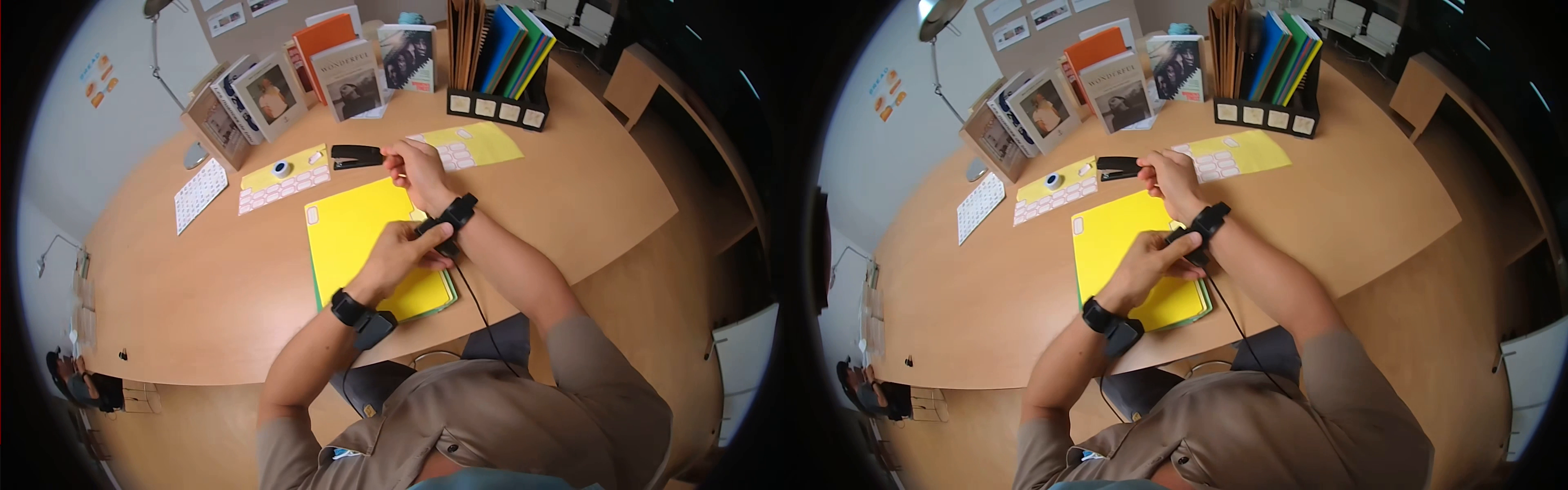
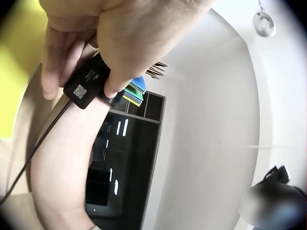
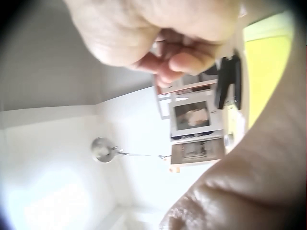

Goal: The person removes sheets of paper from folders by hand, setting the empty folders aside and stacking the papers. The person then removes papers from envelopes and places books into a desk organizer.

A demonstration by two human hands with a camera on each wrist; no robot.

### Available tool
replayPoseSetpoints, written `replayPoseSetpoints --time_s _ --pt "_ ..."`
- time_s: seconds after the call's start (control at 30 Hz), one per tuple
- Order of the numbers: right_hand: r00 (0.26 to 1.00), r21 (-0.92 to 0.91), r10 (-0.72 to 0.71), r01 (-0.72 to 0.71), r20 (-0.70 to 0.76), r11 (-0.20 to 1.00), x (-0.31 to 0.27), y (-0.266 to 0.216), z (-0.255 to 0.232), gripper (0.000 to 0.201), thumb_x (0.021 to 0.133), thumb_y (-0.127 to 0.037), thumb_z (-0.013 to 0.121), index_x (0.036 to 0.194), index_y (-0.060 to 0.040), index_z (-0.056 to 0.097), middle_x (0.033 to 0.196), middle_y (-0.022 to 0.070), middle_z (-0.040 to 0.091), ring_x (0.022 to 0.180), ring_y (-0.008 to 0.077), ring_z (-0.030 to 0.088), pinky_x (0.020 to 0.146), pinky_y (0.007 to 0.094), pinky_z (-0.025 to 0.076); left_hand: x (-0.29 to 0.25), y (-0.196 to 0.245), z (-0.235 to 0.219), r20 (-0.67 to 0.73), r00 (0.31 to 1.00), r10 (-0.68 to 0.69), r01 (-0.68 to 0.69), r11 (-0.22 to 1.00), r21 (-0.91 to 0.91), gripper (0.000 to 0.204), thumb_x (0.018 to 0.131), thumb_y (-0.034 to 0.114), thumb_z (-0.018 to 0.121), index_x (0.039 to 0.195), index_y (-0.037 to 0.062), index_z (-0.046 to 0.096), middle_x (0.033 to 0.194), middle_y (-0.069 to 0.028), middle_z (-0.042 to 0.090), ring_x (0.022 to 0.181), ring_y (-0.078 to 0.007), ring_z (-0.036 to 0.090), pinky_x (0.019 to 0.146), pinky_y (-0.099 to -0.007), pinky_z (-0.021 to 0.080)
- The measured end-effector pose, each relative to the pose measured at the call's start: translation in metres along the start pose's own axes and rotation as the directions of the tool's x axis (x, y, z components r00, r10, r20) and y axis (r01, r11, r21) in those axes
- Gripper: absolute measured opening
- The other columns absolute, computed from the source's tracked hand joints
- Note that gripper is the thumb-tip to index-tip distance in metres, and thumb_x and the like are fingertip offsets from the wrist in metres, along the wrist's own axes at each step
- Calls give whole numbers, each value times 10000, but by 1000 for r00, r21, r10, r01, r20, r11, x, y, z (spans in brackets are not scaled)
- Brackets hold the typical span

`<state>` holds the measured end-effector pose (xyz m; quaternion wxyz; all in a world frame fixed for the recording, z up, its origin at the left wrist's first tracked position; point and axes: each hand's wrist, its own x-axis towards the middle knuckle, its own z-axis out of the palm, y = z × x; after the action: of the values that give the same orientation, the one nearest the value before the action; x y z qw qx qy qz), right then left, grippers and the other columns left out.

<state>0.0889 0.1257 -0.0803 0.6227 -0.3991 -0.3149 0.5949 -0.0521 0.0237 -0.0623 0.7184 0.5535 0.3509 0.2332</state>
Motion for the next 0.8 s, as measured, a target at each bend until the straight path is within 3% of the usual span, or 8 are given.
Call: replayPoseSetpoints --time_s 0.1,0.17,0.3,0.37,0.5,0.63,0.7,0.8 --pt "936 -274 -352 338 -3 901 2 -1 -5 133 974 -123 711 896 -16 717 691 42 680 563 88 611 528 241 476 2 -9 4 79 993 -93 109 965 -237 442 1036 335 759 1050 -103 699 919 -191 757 830 -283 801 766 -326 678" --pt "719 -533 -688 623 101 573 4 1 -5 125 978 -99 702 899 -3 712 679 34 683 575 78 628 518 236 463 1 -13 11 86 983 -161 179 933 -311 434 1038 327 757 1048 -102 694 905 -189 749 825 -289 798 764 -326 678" --pt "706 -667 -637 639 310 384 -20 -16 -10 123 982 -93 699 902 0 708 671 28 681 582 65 634 516 229 455 8 -8 -6 132 980 -146 156 985 -74 449 1026 333 776 1072 -108 702 891 -152 752 815 -232 790 747 -314 666" --pt "893 -468 -392 450 221 760 -14 -11 -25 129 989 -99 690 905 -3 710 669 35 684 575 72 634 513 233 457 2 17 -34 94 994 -53 14 927 374 438 1015 314 793 1152 -93 709 904 -126 767 816 -190 784 716 -297 645" --pt "997 -573 28 16 68 820 -15 -17 -54 170 1025 -143 656 920 -24 717 740 28 682 544 55 573 460 207 413 13 19 -125 -184 961 205 -49 784 619 467 967 354 833 1257 4 726 913 -112 784 802 -186 763 754 -311 630" --pt "994 -536 109 -78 26 840 -15 -2 -63 165 1022 -150 664 928 -26 716 734 22 677 542 59 569 460 215 404 13 -3 -169 -205 888 411 -46 524 851 491 868 329 905 1273 102 746 1174 -154 681 1108 -304 691 960 -427 574" --pt "996 -566 53 -2 73 825 -11 16 -72 164 1020 -149 669 925 -22 710 737 23 679 547 61 571 467 217 407 16 -16 -178 -81 830 551 -51 220 974 487 849 353 906 1254 122 764 1265 -180 611 1201 -363 613 1032 -471 542" --pt "993 -636 -4 80 120 768 -8 22 -71 162 1010 -137 686 939 7 705 738 43 704 559 80 601 505 241 458 16 -19 -175 -160 853 496 -31 356 934 483 846 331 903 1263 129 766 1247 -180 606 1240 -388 561 1077 -472 515"
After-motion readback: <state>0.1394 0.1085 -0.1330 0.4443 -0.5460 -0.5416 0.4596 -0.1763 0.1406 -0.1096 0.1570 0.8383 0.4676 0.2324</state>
